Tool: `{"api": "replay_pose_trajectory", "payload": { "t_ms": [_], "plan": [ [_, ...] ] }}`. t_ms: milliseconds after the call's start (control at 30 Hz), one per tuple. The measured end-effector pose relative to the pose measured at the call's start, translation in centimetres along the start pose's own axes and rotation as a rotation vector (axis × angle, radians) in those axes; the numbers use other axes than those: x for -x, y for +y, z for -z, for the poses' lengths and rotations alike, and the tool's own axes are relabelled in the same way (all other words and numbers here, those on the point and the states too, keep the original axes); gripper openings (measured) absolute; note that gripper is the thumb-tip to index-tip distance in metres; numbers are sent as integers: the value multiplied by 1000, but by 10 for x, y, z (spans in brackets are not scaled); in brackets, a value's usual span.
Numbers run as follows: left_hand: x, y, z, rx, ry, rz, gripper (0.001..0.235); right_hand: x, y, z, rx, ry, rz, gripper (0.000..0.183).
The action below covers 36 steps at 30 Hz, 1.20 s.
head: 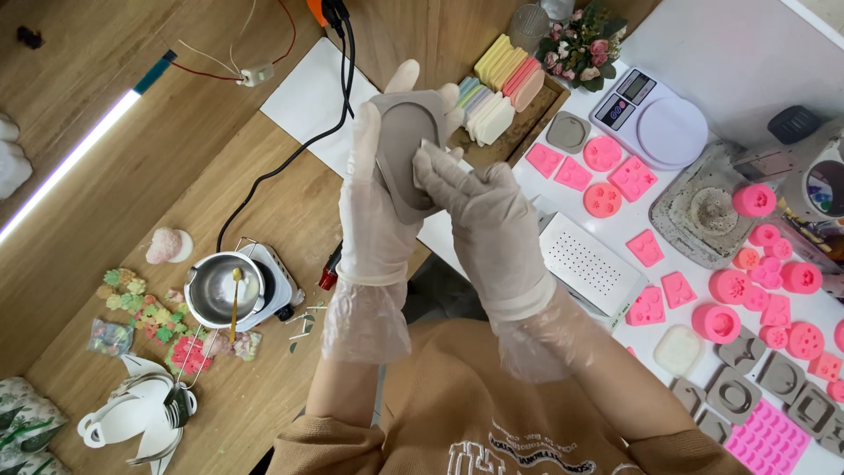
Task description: The person wipes a metal candle mold with a tissue, then uses a heat gun to warm the mold and wipes it again, repeating the heating and wiping over the mold surface. They briefly place a mold into a wooden shelf compartment and continue heating and wiping the mold on the worktable.
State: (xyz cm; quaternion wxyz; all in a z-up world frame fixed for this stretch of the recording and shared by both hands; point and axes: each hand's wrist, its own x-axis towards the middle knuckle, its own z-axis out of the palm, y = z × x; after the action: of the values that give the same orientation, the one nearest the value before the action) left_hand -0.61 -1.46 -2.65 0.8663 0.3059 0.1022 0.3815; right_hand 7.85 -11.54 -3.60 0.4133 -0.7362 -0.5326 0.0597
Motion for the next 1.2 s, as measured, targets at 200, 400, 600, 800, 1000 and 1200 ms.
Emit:
{"api": "replay_pose_trajectory", "payload": {
  "t_ms": [200, 400, 600, 800, 1000, 1200],
  "plan": [
    [-2, 7, -1, 302, -89, 63, 67, -14, -13, 16, 113, 89, 352, 37],
    [6, 4, 15, 343, -44, -14, 61, 8, -24, 0, 96, -206, 281, 41],
    [15, 12, 15, 283, 187, -188, 60, 18, -14, 7, 118, -253, 407, 43],
    [39, 7, 87, 800, -44, -166, 41, 20, -30, 39, 394, -214, 351, 48],
    [67, -1, 44, 678, -464, -308, 32, 46, -32, 43, -454, 28, 234, 34],
    [85, -4, 13, 523, -371, -307, 52, 63, -38, 40, -494, 53, 265, 32]
  ]
}}
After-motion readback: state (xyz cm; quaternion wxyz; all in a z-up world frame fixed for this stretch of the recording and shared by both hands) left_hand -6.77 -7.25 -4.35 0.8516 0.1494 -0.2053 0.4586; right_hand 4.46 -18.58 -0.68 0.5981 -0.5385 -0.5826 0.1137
